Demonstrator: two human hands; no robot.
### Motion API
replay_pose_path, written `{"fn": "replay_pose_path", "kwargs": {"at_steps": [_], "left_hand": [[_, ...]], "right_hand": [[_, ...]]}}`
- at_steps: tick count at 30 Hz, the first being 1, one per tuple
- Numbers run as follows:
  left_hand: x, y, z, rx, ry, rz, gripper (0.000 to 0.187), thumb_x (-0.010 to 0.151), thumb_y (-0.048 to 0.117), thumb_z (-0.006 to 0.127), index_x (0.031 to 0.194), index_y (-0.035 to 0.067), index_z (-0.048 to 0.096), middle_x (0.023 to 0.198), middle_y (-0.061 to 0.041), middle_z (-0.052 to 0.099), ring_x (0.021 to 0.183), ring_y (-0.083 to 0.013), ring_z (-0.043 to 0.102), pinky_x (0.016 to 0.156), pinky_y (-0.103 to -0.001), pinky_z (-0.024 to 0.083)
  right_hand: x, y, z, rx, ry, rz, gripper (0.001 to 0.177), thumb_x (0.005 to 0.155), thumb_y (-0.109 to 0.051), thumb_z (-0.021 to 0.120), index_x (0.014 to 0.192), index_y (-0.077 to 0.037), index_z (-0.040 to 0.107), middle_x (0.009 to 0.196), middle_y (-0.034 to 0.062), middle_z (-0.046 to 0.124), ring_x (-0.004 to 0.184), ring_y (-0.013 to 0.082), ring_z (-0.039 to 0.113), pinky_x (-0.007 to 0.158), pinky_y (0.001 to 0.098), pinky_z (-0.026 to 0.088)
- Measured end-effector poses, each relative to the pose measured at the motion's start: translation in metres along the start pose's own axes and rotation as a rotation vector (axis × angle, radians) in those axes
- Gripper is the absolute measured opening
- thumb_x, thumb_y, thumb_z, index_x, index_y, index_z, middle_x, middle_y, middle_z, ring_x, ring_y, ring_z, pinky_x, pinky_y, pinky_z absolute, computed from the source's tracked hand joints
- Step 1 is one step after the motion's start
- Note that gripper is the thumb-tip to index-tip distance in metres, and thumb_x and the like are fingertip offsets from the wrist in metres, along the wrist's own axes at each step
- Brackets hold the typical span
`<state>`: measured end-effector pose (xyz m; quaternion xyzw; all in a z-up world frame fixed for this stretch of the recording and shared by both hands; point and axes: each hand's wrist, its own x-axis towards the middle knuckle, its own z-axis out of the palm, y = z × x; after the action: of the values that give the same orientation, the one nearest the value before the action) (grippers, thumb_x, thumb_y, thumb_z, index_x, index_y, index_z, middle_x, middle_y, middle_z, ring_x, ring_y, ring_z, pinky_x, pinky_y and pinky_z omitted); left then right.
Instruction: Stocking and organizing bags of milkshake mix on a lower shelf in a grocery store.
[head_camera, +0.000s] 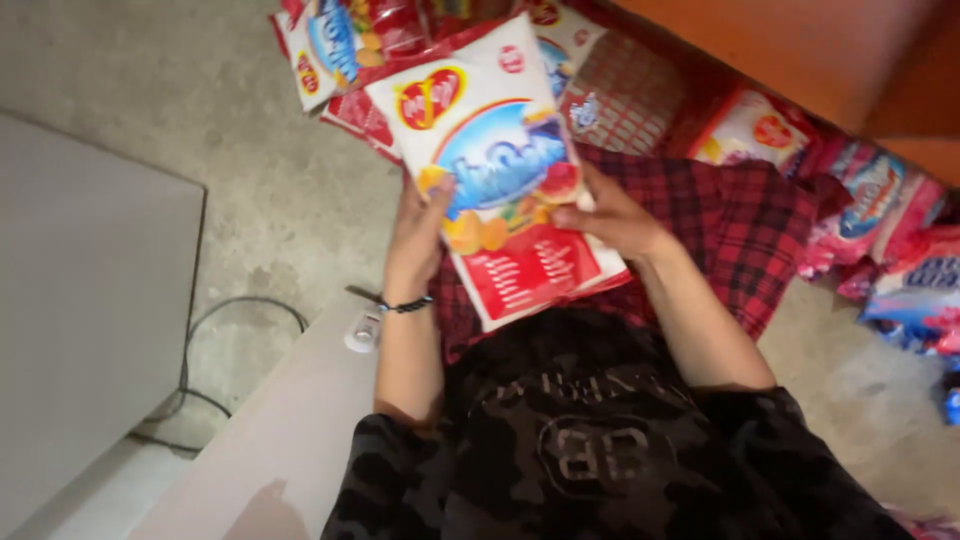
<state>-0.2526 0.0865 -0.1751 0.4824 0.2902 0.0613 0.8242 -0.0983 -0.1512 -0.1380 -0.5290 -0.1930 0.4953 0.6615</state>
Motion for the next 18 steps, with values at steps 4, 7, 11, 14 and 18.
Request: {"fn": "replay_pose_path", "kwargs": {"at_steps": [4, 7, 11, 14, 18], "left_hand": [[-0.001, 0.003, 0.085, -0.009, -0.093, 0.009, 0.044, 0.102, 0.02, 0.069, 0.138, -0.002, 0.058, 0.13, -0.008, 0.069, 0.115, -0.0147, 0.064, 0.101, -0.032, 0.052], [-0.004, -0.008, 0.122, 0.032, -0.217, 0.038, 0.043, 0.101, 0.018, 0.072, 0.136, -0.002, 0.059, 0.128, -0.008, 0.069, 0.116, -0.0148, 0.064, 0.102, -0.032, 0.052], [-0.004, -0.001, 0.159, 0.061, -0.499, 0.076, 0.052, 0.096, 0.017, 0.078, 0.138, 0.0, 0.053, 0.132, -0.007, 0.066, 0.122, -0.0137, 0.062, 0.107, -0.031, 0.051], [0.0, 0.009, 0.181, 0.298, -0.411, 0.245, 0.051, 0.086, 0.014, 0.085, 0.127, -0.003, 0.06, 0.119, -0.01, 0.072, 0.107, -0.0164, 0.07, 0.095, -0.032, 0.058], [-0.004, 0.011, 0.211, 0.192, -0.372, 0.208, 0.038, 0.091, 0.013, 0.083, 0.121, -0.006, 0.069, 0.113, -0.011, 0.076, 0.1, -0.0172, 0.073, 0.092, -0.033, 0.06]], "right_hand": [[-0.047, -0.022, -0.026, 0.277, 0.12, 0.041, 0.087, 0.093, -0.034, 0.076, 0.161, -0.007, 0.028, 0.15, 0.0089, 0.054, 0.136, 0.0208, 0.051, 0.116, 0.0375, 0.041], [-0.08, -0.018, -0.047, 0.266, 0.304, -0.065, 0.084, 0.091, -0.044, 0.073, 0.155, -0.002, 0.039, 0.151, 0.0052, 0.055, 0.14, 0.0134, 0.051, 0.12, 0.0294, 0.039], [-0.121, 0.035, -0.086, -0.046, 0.552, -0.354, 0.067, 0.094, -0.025, 0.089, 0.142, 0.005, 0.053, 0.131, 0.0066, 0.064, 0.119, 0.0142, 0.057, 0.112, 0.0312, 0.047], [-0.132, -0.006, -0.069, -0.015, 0.612, -0.488, 0.081, 0.084, -0.03, 0.092, 0.147, -0.002, 0.049, 0.135, 0.0019, 0.064, 0.127, 0.0136, 0.06, 0.112, 0.032, 0.048], [-0.146, -0.045, -0.063, -0.093, 0.586, -0.487, 0.083, 0.086, -0.033, 0.091, 0.147, -0.002, 0.045, 0.137, 0.0019, 0.059, 0.128, 0.0133, 0.056, 0.112, 0.031, 0.046]]}}
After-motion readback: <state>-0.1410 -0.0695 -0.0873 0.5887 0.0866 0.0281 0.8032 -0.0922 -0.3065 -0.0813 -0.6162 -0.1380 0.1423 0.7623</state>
